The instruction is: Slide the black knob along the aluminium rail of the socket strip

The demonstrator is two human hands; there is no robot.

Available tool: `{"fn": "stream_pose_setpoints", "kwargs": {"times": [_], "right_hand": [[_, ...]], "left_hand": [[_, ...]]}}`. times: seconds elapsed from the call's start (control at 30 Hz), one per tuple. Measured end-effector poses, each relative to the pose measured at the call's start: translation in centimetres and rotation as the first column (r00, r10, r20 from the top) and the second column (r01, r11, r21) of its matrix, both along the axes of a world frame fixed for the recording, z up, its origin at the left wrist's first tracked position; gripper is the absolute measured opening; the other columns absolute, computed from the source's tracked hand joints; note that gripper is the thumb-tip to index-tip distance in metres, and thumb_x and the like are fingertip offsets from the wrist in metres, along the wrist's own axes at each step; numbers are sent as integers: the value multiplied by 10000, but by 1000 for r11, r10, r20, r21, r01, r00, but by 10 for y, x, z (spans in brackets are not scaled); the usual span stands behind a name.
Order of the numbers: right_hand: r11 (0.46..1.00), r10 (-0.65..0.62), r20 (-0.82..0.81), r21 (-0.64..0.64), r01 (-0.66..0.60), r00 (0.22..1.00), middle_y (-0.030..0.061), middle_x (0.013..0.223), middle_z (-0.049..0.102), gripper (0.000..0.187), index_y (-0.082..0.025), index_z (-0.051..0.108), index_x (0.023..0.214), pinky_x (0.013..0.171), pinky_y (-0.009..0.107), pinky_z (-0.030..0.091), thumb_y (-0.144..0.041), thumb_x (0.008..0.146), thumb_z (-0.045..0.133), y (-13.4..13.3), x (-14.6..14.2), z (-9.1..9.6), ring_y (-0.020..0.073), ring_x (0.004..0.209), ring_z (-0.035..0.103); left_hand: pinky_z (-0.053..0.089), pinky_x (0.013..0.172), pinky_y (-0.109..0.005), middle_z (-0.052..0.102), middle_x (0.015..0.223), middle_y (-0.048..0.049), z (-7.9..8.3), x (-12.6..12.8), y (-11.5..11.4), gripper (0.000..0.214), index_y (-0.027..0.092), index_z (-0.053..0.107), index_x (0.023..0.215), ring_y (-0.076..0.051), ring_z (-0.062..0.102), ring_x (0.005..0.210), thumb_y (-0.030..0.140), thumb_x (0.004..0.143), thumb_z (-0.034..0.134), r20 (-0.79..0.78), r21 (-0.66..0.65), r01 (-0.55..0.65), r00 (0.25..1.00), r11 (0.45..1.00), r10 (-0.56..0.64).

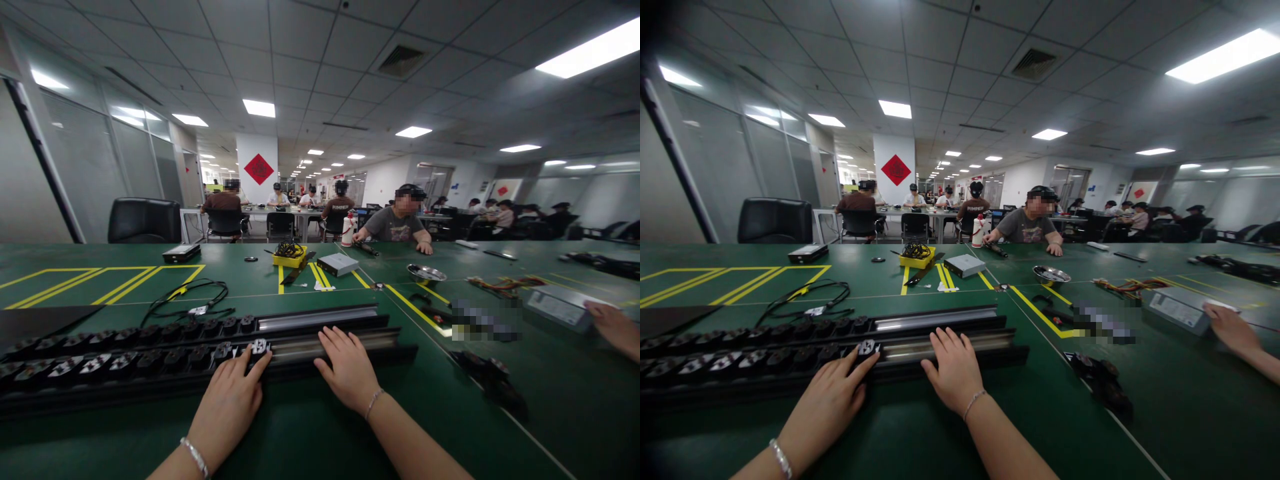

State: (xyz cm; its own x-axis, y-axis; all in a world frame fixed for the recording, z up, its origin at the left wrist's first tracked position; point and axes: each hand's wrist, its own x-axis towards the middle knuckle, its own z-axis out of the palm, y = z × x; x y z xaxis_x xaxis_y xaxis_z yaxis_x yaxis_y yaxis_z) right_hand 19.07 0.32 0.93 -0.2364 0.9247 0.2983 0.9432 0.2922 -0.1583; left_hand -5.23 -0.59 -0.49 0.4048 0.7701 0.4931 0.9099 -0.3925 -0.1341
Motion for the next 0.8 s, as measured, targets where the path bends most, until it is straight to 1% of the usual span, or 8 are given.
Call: {"fn": "stream_pose_setpoints", "kwargs": {"times": [0.17, 0.33, 0.57, 0.8], "right_hand": [[1000, -2, 3, -6, 2, 1000, 15, 1382, 333, 550, -241, 351, 1320, 1040, 390, 118, -519, 866, 216, -1, -1, 1, 189, 1276, 242], [1000, -8, 13, -3, 8, 1000, 17, 1382, 335, 547, -243, 348, 1321, 1037, 387, 126, -517, 868, 212, 0, -1, 1, 188, 1276, 239], [1000, -1, 12, 17, 0, 1000, 12, 1380, 338, 550, -242, 355, 1317, 1034, 386, 129, -524, 866, 212, 1, 0, -2, 188, 1274, 243], [1000, -11, 33, 2, 11, 999, 22, 1381, 336, 551, -241, 350, 1321, 1032, 383, 137, -520, 867, 212, 0, -1, 2, 190, 1275, 244]], "left_hand": [[389, 882, -396, 515, 1203, -135, 0, 2, -1, 430, 239, 471, 1200, -226, 545, 995, 185, 776, 430, -20, 10, -5, 1000, 1000, 5], [369, 906, -401, 506, 1212, -143, -1, 4, -2, 361, 185, 529, 1117, -240, 529, 1016, 200, 768, 436, 26, -12, -7, 1000, 1000, 7], [361, 917, -409, 516, 1192, -147, 0, 4, -3, 353, 175, 530, 1106, -249, 519, 1028, 214, 767, 438, 33, -26, -3, 999, 1000, 4], [366, 911, -413, 511, 1210, -131, 2, 3, -3, 349, 191, 523, 1112, -246, 525, 1020, 243, 780, 429, 54, -49, 7, 999, 999, -4]]}}
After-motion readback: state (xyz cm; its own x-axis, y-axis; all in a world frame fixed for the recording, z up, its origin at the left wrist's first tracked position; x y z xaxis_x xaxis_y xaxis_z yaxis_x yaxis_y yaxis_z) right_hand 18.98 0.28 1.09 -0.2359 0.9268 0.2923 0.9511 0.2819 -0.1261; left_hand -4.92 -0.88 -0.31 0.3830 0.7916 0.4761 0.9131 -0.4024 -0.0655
